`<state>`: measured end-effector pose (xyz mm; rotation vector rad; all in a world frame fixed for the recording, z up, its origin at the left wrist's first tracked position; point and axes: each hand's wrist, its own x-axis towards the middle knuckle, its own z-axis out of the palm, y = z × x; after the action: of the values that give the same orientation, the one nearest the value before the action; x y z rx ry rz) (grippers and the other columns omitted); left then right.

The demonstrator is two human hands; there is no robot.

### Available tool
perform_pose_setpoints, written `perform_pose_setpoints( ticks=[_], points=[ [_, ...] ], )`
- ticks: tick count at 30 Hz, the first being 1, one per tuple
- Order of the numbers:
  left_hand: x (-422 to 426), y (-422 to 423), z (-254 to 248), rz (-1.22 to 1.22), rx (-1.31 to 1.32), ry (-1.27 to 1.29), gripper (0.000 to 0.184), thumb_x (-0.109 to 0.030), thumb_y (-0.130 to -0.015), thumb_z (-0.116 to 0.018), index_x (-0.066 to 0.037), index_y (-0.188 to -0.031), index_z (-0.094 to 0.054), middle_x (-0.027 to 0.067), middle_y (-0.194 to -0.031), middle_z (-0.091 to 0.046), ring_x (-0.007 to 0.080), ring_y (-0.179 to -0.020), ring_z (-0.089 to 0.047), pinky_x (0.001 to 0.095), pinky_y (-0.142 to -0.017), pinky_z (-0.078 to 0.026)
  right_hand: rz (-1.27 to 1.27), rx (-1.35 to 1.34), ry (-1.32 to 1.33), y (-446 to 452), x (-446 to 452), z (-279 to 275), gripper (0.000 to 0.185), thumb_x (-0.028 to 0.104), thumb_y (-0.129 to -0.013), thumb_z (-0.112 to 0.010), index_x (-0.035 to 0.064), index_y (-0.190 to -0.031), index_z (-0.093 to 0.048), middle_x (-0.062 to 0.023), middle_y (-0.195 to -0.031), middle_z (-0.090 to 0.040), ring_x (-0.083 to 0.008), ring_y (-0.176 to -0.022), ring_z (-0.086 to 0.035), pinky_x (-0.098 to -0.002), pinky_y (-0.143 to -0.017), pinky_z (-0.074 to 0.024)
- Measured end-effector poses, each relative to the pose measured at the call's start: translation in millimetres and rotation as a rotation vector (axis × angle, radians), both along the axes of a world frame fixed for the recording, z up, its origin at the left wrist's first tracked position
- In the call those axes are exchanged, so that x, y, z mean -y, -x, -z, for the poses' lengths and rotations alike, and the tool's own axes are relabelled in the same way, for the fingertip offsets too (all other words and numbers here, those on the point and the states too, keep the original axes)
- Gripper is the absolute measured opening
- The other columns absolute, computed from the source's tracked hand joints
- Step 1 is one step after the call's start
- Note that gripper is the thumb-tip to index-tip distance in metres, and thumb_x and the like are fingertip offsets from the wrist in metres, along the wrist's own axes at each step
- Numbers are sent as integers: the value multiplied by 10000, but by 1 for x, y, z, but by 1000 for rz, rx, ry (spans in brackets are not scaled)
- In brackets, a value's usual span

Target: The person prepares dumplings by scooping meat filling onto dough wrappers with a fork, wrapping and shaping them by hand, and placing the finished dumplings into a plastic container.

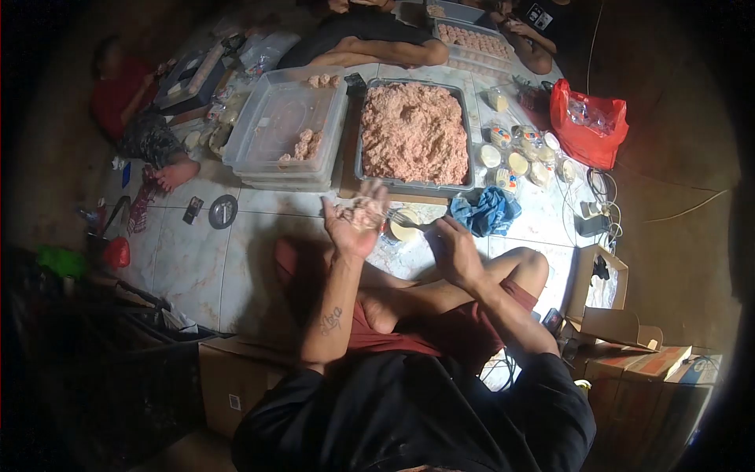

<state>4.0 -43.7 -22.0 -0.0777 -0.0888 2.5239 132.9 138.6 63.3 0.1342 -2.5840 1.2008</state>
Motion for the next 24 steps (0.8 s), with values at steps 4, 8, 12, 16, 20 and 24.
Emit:
perform_pose_setpoints(
  ticks=[4,8,12,16,20,24],
  points=[
    [-7,-16,-9,186,59,58,1057,-811,-878,-325,59,-1478,-322,257,-1521,-378,405,-1411,-362,604,-1152,-276,-138,83,-41,2,4,27,236,3,-840,-537,-15,-1051,-639,-256,-936,-605,-450,-906,-609,-482,-754,-499],
    [-2,-16,5,252,51,71,1087,-814,-898,-226,87,-1505,-237,287,-1542,-321,432,-1424,-330,584,-1181,-241,-173,40,-115,7,-14,-1,214,64,-890,-523,38,-1056,-656,-204,-925,-609,-412,-812,-624,-482,-686,-497],
    [-3,-22,-8,255,28,98,1084,-801,-906,-241,104,-1503,-229,298,-1556,-288,459,-1420,-326,556,-1180,-267,-231,-85,-274,16,-33,32,226,71,-908,-505,30,-1095,-624,-219,-949,-599,-429,-793,-619,-485,-662,-489],
    [-5,-26,-1,135,15,128,1091,-810,-884,-323,94,-1493,-269,274,-1550,-324,444,-1415,-342,551,-1164,-298,-64,-8,-42,15,0,17,189,37,-888,-516,15,-1046,-619,-254,-903,-591,-471,-848,-592,-499,-698,-485],
    [-5,-10,42,67,-8,92,1071,-815,-872,-356,72,-1472,-335,260,-1496,-409,414,-1369,-415,556,-1132,-347,-96,191,25,7,14,27,146,-12,-855,-537,-17,-977,-617,-232,-910,-630,-427,-869,-627,-450,-747,-501],
    [-4,-20,5,55,134,269,1033,-807,-885,-333,84,-1401,-415,264,-1350,-547,406,-1244,-528,563,-1092,-395,-114,48,49,6,22,27,131,26,-867,-589,-1,-989,-627,-242,-892,-590,-455,-800,-599,-487,-697,-481]
  ],
)
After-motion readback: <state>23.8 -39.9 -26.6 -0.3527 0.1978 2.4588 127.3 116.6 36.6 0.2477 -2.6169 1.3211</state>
